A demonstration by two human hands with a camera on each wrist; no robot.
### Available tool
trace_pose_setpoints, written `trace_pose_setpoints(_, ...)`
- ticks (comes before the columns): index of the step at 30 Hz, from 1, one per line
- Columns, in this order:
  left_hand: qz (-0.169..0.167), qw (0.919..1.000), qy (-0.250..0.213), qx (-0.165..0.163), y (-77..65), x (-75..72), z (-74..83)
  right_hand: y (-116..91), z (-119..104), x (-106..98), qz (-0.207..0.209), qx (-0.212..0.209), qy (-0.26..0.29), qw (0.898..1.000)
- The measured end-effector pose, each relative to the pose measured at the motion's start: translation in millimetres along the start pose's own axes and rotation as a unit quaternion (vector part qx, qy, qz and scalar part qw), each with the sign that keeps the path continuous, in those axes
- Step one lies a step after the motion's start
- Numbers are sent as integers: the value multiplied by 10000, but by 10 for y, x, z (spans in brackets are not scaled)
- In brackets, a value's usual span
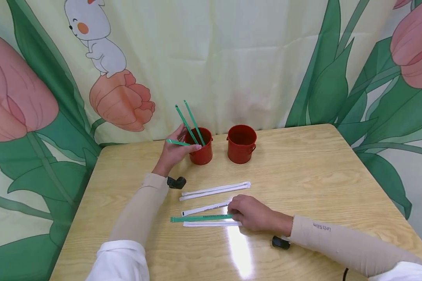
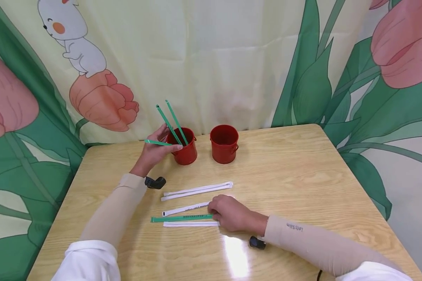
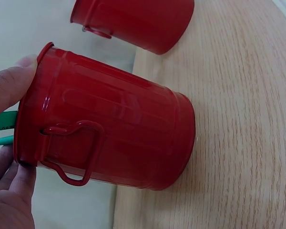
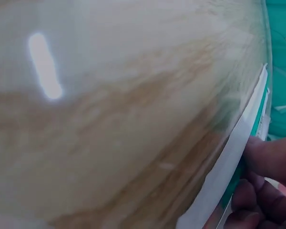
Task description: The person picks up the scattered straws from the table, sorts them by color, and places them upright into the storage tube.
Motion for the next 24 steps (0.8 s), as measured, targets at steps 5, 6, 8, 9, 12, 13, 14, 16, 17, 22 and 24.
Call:
trace_pose_setpoints(5,-33,9999,-87,81,-4,25,-25,-21,-30,60,-135,-37,-779,9969)
trace_pose_setpoints(6,-40,9999,-100,73,-3,29,-28,-26,-33,69,-173,-26,-923,9956)
trace_pose_setpoints(8,-40,9999,-93,41,-5,33,-32,-32,-39,72,-182,-81,-1164,9930)
trace_pose_setpoints(9,-39,9999,-90,44,-5,33,-30,-32,-39,58,-173,-102,-1224,9923)
trace_pose_setpoints(12,-32,10000,-58,63,9,28,-29,-31,-30,-9,-86,-215,-1384,9901)
trace_pose_setpoints(13,-22,10000,-41,63,9,27,-26,-33,-24,-33,-33,-261,-1415,9896)
trace_pose_setpoints(14,-17,10000,-35,62,13,26,-24,-36,-16,-60,37,-303,-1411,9895)
trace_pose_setpoints(16,3,10000,-8,39,16,24,-22,-46,0,-116,153,-371,-1392,9894)
trace_pose_setpoints(17,6,10000,1,23,16,25,-22,-51,10,-146,214,-393,-1321,9902)
trace_pose_setpoints(22,29,10000,22,16,7,20,-15,-38,48,-326,694,-372,-715,9943)
trace_pose_setpoints(24,33,10000,21,29,1,17,-13,-11,54,-398,965,-320,-384,9941)
Point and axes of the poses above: each hand's wrist, its own y-axis towards the middle knuckle, its own x-axis out of the palm, z = x × y, the point moved 2 cm from there along y, towards the middle knuckle, and after that the axes turned 3 degrees about -y, right-handed, at the moved point
